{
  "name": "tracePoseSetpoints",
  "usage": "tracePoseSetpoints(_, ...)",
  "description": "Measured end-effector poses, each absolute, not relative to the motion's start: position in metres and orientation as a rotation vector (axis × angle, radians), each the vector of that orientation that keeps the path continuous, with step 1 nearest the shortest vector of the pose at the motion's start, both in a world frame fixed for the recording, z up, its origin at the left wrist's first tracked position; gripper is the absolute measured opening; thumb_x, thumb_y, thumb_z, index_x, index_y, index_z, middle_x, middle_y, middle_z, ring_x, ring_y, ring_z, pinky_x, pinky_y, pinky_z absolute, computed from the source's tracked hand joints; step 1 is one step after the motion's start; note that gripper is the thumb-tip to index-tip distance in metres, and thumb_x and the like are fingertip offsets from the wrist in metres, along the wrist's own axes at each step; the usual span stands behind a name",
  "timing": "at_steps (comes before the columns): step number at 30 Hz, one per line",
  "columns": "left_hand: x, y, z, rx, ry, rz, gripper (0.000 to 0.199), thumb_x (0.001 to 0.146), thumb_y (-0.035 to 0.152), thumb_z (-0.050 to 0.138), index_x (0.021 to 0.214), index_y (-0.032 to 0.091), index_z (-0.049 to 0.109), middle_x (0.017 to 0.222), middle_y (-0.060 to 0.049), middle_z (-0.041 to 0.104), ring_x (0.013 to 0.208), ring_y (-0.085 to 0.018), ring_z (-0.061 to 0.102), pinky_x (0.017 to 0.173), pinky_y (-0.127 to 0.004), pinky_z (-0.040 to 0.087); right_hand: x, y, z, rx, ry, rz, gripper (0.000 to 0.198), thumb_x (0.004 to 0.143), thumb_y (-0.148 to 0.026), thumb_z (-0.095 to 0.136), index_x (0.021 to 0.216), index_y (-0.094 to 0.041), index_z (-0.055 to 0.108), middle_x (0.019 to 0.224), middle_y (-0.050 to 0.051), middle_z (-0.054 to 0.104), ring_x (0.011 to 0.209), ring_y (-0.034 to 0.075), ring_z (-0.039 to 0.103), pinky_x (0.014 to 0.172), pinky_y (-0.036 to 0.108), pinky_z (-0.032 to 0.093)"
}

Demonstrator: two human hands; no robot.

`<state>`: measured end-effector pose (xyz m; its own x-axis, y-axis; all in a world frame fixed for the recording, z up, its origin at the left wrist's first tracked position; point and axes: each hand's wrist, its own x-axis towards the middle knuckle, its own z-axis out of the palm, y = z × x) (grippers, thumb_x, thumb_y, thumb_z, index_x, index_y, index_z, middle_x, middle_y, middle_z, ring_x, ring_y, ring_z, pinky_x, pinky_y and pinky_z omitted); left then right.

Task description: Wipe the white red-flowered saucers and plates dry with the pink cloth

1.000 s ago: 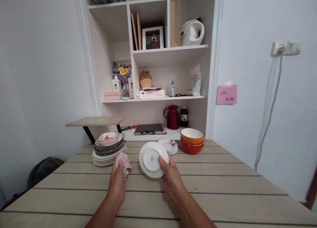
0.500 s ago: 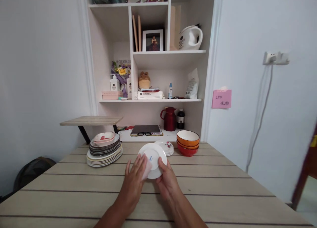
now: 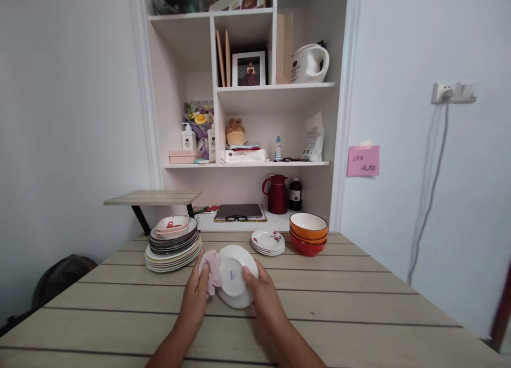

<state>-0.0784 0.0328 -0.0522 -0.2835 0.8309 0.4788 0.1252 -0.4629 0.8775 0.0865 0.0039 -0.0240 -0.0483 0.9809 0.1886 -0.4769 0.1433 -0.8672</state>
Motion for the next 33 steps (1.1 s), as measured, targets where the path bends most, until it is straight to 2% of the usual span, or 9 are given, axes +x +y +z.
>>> tracePoseSetpoints(2, -0.075, 0.027, -0.048, 1.206, 1.034, 1.777, 0.055, 0.088, 0.053, 0.053, 0.135, 0.024, 0.051, 0.143, -0.009, 0.052, 0.132, -0.023, 0.048, 0.111, -0.037, 0.036, 0.092, 0.003, -0.020, -0.713, -1.159, 1.068, 0.036, 0.076, -0.041, 0.072, 0.107, -0.022, 0.072, 0.090, 0.004, 0.076, 0.086, 0.024, 0.065, 0.081, 0.035, 0.050)
tracePoseSetpoints(5, -0.068, 0.016, -0.040, 0.875, 0.780, 1.546, 0.056, 0.083, 0.057, 0.060, 0.130, 0.026, 0.054, 0.124, -0.010, 0.066, 0.105, -0.025, 0.067, 0.083, -0.040, 0.057, 0.099, 0.002, -0.016, -0.767, -1.539, 0.729, 0.024, 0.083, -0.036, 0.065, 0.103, -0.029, 0.075, 0.104, 0.005, 0.075, 0.103, 0.029, 0.062, 0.097, 0.042, 0.042)
tracePoseSetpoints(9, -0.070, 0.007, -0.029, 0.669, 0.641, 1.264, 0.052, 0.083, 0.061, 0.057, 0.112, 0.019, 0.064, 0.091, -0.008, 0.074, 0.070, -0.020, 0.070, 0.048, -0.027, 0.055, 0.102, 0.008, -0.018, -0.772, -1.944, 0.393, 0.027, 0.087, -0.023, 0.059, 0.105, -0.037, 0.073, 0.115, 0.002, 0.074, 0.110, 0.028, 0.061, 0.108, 0.049, 0.024)
tracePoseSetpoints(13, -0.076, 0.006, -0.026, 0.597, 0.594, 1.233, 0.055, 0.083, 0.062, 0.056, 0.115, 0.018, 0.064, 0.083, -0.006, 0.073, 0.058, -0.016, 0.066, 0.040, -0.023, 0.050, 0.104, 0.015, -0.021, -0.906, -2.105, 0.110, 0.028, 0.089, -0.020, 0.057, 0.103, -0.039, 0.072, 0.114, 0.000, 0.074, 0.112, 0.028, 0.059, 0.107, 0.053, 0.019)
tracePoseSetpoints(18, -0.074, 0.009, -0.033, 0.557, 0.755, 1.363, 0.047, 0.072, 0.022, 0.071, 0.118, 0.019, 0.060, 0.081, -0.002, 0.073, 0.059, -0.013, 0.065, 0.048, -0.021, 0.051, 0.102, 0.012, -0.023, -0.878, -2.215, -0.022, 0.028, 0.089, -0.017, 0.056, 0.100, -0.038, 0.071, 0.113, -0.001, 0.074, 0.119, 0.029, 0.054, 0.111, 0.055, 0.011)
tracePoseSetpoints(21, -0.074, 0.011, -0.034, 0.598, 0.716, 1.442, 0.059, 0.065, 0.014, 0.070, 0.122, 0.023, 0.057, 0.083, 0.000, 0.072, 0.059, -0.011, 0.063, 0.047, -0.017, 0.046, 0.099, 0.013, -0.026, -0.854, -2.107, 0.070, 0.035, 0.081, -0.014, 0.062, 0.104, -0.039, 0.072, 0.128, 0.000, 0.067, 0.128, 0.031, 0.046, 0.111, 0.056, 0.015)
tracePoseSetpoints(25, -0.075, 0.014, -0.035, 0.571, 0.765, 1.562, 0.065, 0.062, 0.014, 0.073, 0.124, 0.025, 0.055, 0.090, 0.001, 0.070, 0.055, -0.007, 0.058, 0.041, -0.013, 0.036, 0.102, 0.019, -0.027, -0.927, -1.586, 0.502, 0.066, 0.069, -0.021, 0.072, 0.132, -0.032, 0.055, 0.149, 0.008, 0.046, 0.135, 0.033, 0.040, 0.111, 0.053, 0.026)
tracePoseSetpoints(30, -0.078, 0.017, -0.039, 0.593, 0.757, 1.609, 0.070, 0.060, 0.016, 0.076, 0.126, 0.025, 0.053, 0.095, -0.001, 0.069, 0.057, -0.008, 0.057, 0.041, -0.014, 0.036, 0.105, 0.021, -0.023, -0.796, -0.790, 1.424, 0.065, 0.077, -0.053, 0.066, 0.134, -0.028, 0.048, 0.132, 0.011, 0.060, 0.117, 0.029, 0.058, 0.095, 0.046, 0.048)
tracePoseSetpoints(33, -0.077, 0.017, -0.038, 0.623, 0.700, 1.587, 0.073, 0.061, 0.016, 0.077, 0.128, 0.026, 0.051, 0.097, -0.001, 0.068, 0.058, -0.007, 0.055, 0.041, -0.014, 0.034, 0.100, 0.018, -0.023, -0.674, -0.634, 1.602, 0.058, 0.074, -0.047, 0.073, 0.125, -0.027, 0.053, 0.123, 0.008, 0.067, 0.107, 0.025, 0.063, 0.085, 0.039, 0.054)
